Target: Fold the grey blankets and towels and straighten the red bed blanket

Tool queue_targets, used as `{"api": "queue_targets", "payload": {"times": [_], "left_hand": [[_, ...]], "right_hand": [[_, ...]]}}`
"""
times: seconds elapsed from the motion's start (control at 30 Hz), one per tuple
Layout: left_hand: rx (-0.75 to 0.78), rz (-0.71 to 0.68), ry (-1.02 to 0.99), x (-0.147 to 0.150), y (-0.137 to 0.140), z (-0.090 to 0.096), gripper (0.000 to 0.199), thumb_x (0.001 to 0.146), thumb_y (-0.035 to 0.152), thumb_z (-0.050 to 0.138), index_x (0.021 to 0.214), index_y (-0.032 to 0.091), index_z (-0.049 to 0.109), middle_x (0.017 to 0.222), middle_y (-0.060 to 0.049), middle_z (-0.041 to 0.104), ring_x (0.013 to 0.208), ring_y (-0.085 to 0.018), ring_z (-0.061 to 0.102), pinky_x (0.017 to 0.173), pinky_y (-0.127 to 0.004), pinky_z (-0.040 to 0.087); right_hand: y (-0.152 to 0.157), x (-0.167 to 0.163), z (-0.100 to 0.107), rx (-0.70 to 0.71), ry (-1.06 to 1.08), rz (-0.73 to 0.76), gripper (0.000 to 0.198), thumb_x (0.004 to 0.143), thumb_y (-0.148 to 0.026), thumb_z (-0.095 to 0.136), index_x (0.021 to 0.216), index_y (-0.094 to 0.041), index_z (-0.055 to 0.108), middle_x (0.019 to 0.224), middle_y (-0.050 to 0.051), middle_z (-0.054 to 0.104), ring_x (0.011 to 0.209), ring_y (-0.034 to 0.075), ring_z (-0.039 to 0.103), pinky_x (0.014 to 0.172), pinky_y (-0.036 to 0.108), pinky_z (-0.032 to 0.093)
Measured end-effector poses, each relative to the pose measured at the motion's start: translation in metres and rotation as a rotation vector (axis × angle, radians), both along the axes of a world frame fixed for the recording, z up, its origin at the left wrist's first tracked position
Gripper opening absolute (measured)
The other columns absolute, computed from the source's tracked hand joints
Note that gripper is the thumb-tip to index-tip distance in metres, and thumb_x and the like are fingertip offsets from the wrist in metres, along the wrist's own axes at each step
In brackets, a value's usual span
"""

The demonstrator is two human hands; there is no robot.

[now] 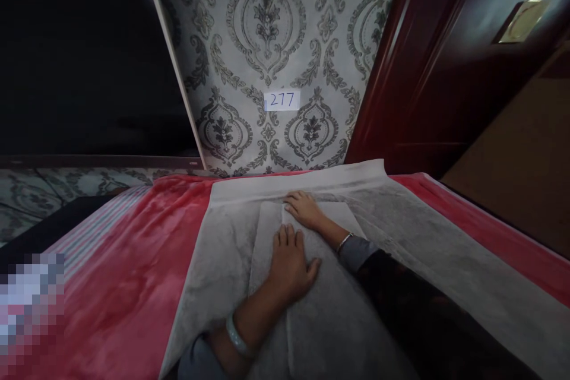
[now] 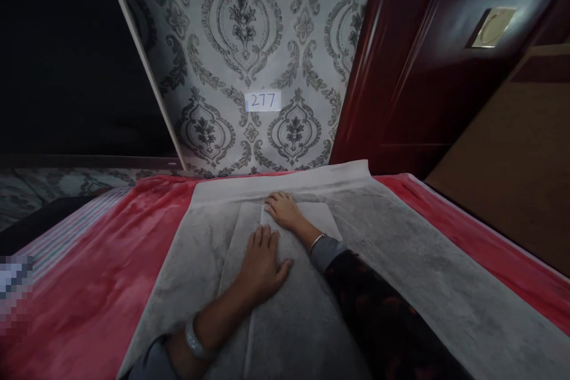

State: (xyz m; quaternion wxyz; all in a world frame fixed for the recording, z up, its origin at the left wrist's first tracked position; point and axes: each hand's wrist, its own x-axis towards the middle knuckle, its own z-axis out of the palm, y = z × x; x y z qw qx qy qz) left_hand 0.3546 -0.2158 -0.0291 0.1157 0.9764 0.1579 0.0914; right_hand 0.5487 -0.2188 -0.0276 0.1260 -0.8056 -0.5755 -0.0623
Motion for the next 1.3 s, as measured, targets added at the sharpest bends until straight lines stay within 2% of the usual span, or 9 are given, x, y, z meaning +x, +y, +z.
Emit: {"api": "queue_targets", "payload": {"times": [0.1,0.17,0.4,0.77,0.87,0.93,1.03,1.13,1.3], "left_hand": [[0.011,-0.012,-0.021,-0.001,0.001,-0.001,0.075,0.090,0.057,0.048,0.146,0.007,0.046,0.158,-0.025,0.036,0.150,-0.042,0.026,0.120,-0.060,0.024],[0.021,-0.021,-0.030,-0.002,0.001,0.000,0.074,0.090,0.057,0.048,0.147,0.009,0.046,0.157,-0.024,0.038,0.149,-0.042,0.028,0.120,-0.059,0.025],[0.006,-0.081,0.007,-0.001,0.001,0.007,0.077,0.092,0.056,0.047,0.150,0.005,0.039,0.161,-0.026,0.029,0.151,-0.041,0.020,0.122,-0.056,0.018],[0.008,-0.085,0.018,0.000,0.001,0.006,0.079,0.090,0.058,0.050,0.151,0.009,0.038,0.161,-0.023,0.030,0.152,-0.040,0.020,0.122,-0.057,0.017],[0.044,-0.095,0.049,0.000,0.003,0.009,0.081,0.091,0.059,0.049,0.152,0.008,0.036,0.161,-0.025,0.029,0.151,-0.039,0.022,0.121,-0.056,0.020],[0.072,-0.105,0.050,-0.001,0.004,0.009,0.082,0.091,0.060,0.049,0.152,0.007,0.037,0.161,-0.026,0.029,0.150,-0.040,0.024,0.120,-0.056,0.023],[0.108,-0.102,0.018,0.000,0.006,0.008,0.081,0.091,0.061,0.049,0.151,0.007,0.039,0.159,-0.026,0.032,0.149,-0.039,0.028,0.119,-0.055,0.027],[0.128,-0.098,-0.007,-0.001,0.007,0.006,0.079,0.091,0.059,0.052,0.149,0.007,0.040,0.158,-0.026,0.035,0.148,-0.039,0.031,0.118,-0.055,0.029],[0.091,-0.101,-0.004,0.001,0.013,0.012,0.066,0.095,0.049,0.049,0.147,0.009,0.043,0.157,-0.023,0.039,0.147,-0.036,0.033,0.118,-0.055,0.031]], "right_hand": [[0.000,-0.001,0.000,0.075,0.035,0.002,0.025,0.100,-0.027,0.053,0.116,-0.015,0.068,0.117,0.012,0.064,0.113,0.022,0.054,0.100,0.037,0.040],[0.000,0.001,-0.002,0.101,0.086,-0.009,0.021,0.098,-0.024,0.056,0.111,-0.013,0.068,0.110,0.012,0.066,0.107,0.022,0.056,0.097,0.034,0.041],[0.010,0.017,-0.009,0.131,0.242,-0.078,0.019,0.094,-0.019,0.055,0.106,-0.014,0.068,0.108,0.009,0.068,0.101,0.021,0.057,0.091,0.031,0.040],[0.023,0.022,-0.013,0.073,0.284,-0.104,0.018,0.094,-0.019,0.055,0.102,-0.013,0.069,0.103,0.009,0.071,0.092,0.019,0.058,0.084,0.028,0.042],[0.022,0.019,-0.008,0.067,0.275,-0.102,0.018,0.094,-0.019,0.055,0.104,-0.013,0.070,0.103,0.009,0.072,0.093,0.020,0.060,0.085,0.030,0.044],[0.018,0.016,-0.001,0.082,0.255,-0.095,0.021,0.092,-0.015,0.056,0.108,-0.014,0.070,0.110,0.010,0.071,0.102,0.020,0.060,0.093,0.031,0.045],[-0.004,0.014,0.006,0.153,0.196,-0.092,0.036,0.091,-0.012,0.053,0.125,-0.016,0.065,0.129,0.010,0.065,0.122,0.021,0.054,0.108,0.036,0.040],[-0.045,0.009,0.006,0.187,0.123,-0.087,0.047,0.096,-0.021,0.048,0.142,-0.017,0.054,0.142,0.012,0.057,0.132,0.023,0.049,0.114,0.043,0.036],[-0.122,-0.016,-0.004,-0.030,0.071,-0.170,0.060,0.102,-0.045,0.039,0.156,-0.019,0.037,0.160,0.014,0.036,0.148,0.029,0.031,0.118,0.051,0.030]]}}
